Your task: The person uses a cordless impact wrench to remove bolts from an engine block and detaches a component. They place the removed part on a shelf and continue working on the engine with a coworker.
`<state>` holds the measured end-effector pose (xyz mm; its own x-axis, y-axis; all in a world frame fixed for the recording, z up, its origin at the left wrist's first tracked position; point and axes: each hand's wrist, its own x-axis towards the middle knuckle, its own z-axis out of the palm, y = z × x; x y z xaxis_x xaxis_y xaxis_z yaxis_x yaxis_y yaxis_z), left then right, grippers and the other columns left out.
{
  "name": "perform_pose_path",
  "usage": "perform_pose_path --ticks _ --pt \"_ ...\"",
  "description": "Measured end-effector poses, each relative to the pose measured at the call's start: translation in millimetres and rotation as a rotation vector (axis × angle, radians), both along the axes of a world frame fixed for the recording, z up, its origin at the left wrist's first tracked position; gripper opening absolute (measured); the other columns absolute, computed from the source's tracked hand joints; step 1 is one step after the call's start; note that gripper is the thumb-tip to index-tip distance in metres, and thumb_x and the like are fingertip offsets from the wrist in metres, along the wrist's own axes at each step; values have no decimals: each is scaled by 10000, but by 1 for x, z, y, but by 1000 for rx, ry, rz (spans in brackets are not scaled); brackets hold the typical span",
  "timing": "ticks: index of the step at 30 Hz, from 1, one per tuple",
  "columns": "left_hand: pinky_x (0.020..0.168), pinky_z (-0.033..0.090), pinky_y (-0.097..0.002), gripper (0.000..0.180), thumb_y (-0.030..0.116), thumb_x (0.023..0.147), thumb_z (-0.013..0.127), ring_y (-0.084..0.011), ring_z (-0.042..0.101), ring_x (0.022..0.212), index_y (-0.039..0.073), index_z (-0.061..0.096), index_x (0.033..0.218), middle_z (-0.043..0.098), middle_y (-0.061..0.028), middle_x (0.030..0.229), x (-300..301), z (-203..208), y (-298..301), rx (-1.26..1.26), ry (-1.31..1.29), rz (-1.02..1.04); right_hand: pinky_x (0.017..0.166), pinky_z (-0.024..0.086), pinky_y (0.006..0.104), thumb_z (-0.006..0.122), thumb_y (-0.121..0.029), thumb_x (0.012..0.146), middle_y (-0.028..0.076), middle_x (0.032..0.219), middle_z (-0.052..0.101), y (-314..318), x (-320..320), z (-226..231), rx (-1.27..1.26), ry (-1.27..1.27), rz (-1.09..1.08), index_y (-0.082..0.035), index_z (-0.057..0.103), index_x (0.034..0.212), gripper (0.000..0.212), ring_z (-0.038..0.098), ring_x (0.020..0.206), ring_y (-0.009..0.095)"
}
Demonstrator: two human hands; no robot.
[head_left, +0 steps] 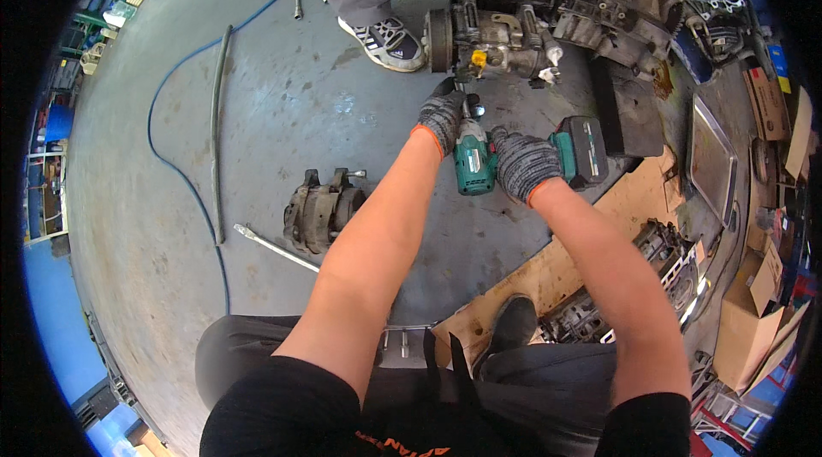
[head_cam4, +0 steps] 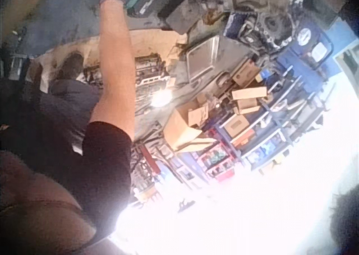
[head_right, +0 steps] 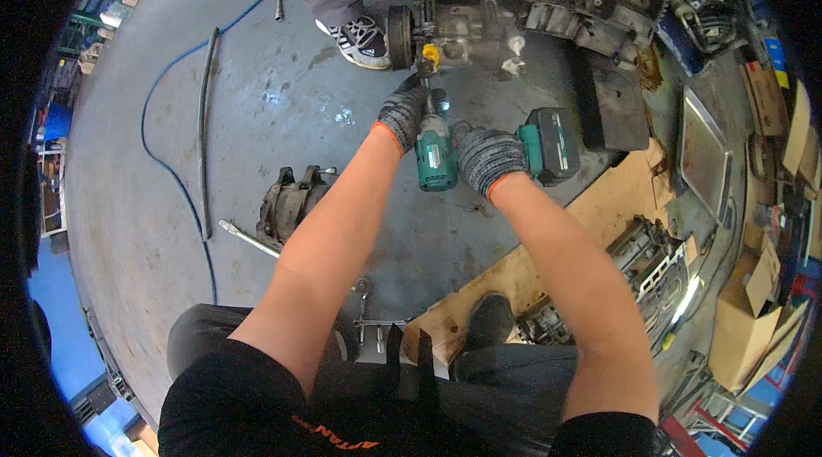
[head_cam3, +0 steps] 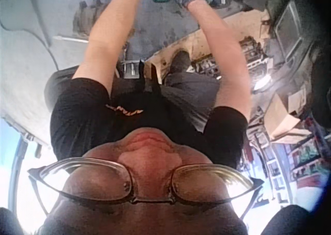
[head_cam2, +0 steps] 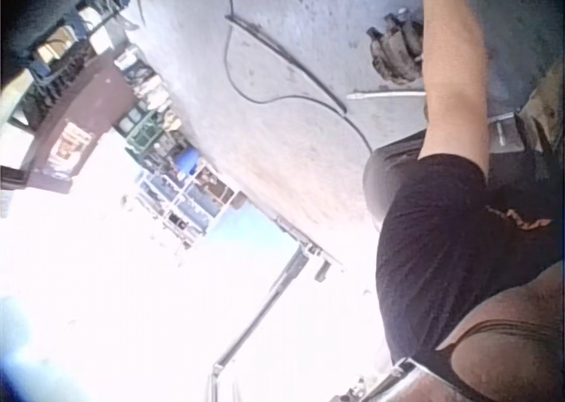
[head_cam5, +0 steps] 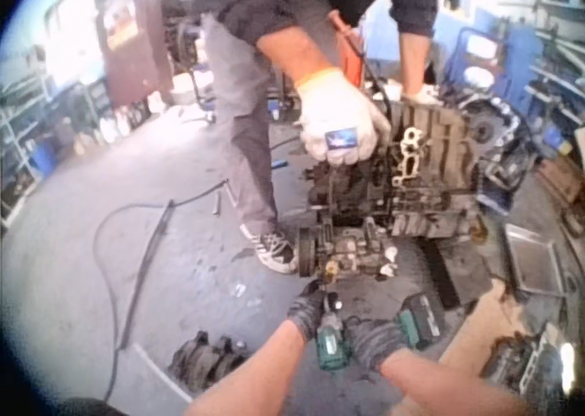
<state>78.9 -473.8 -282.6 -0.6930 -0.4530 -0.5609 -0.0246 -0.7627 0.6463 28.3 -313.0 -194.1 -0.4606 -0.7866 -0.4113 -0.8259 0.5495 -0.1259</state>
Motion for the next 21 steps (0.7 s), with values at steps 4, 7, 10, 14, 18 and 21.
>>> perform_pose_path --ticks 4,7,10,14,18,21 --pt "715 532 -347 367 151 907 642 -190 616 791 72 591 1261 659 -71 925 5 4 -18 -351 -70 -226 828 526 488 512 -169 931 215 1031 699 -13 25 -4 -16 -12 -139 -60 553 1194 288 686 961 378" --pt "703 521 -340 327 137 879 658 -181 602 777 56 620 1194 652 -63 907 4 5 -25 -249 -51 -246 829 527 488 505 -158 927 217 1036 699 -15 35 2 10 -23 -194 -64 546 1209 300 686 963 379" --pt "708 514 -338 273 129 869 651 -183 600 783 42 647 1127 660 -63 916 -5 2 -30 -390 -86 -373 880 523 487 503 -174 949 223 1086 687 -16 34 8 75 -58 -261 -75 557 1208 282 680 1018 370" --pt "743 518 -356 237 185 904 657 -196 611 809 38 664 1090 672 -74 939 -11 -2 -34 -414 -103 -401 846 527 476 546 -156 901 219 1043 695 -16 23 6 24 -17 -217 -83 554 1206 314 686 971 375" --pt "832 542 -395 271 205 941 642 -233 636 907 45 646 1160 680 -95 1021 -7 -4 -38 95 174 -215 843 529 463 591 -167 870 212 1027 702 -15 12 0 -8 14 -180 -92 551 1233 373 689 960 373" --pt "849 542 -396 287 208 947 643 -241 639 933 56 632 1191 682 -90 1046 -8 -4 -44 235 223 -197 859 529 460 607 -170 861 216 1072 693 -20 11 0 -86 -29 -205 -86 543 1266 419 683 994 364"
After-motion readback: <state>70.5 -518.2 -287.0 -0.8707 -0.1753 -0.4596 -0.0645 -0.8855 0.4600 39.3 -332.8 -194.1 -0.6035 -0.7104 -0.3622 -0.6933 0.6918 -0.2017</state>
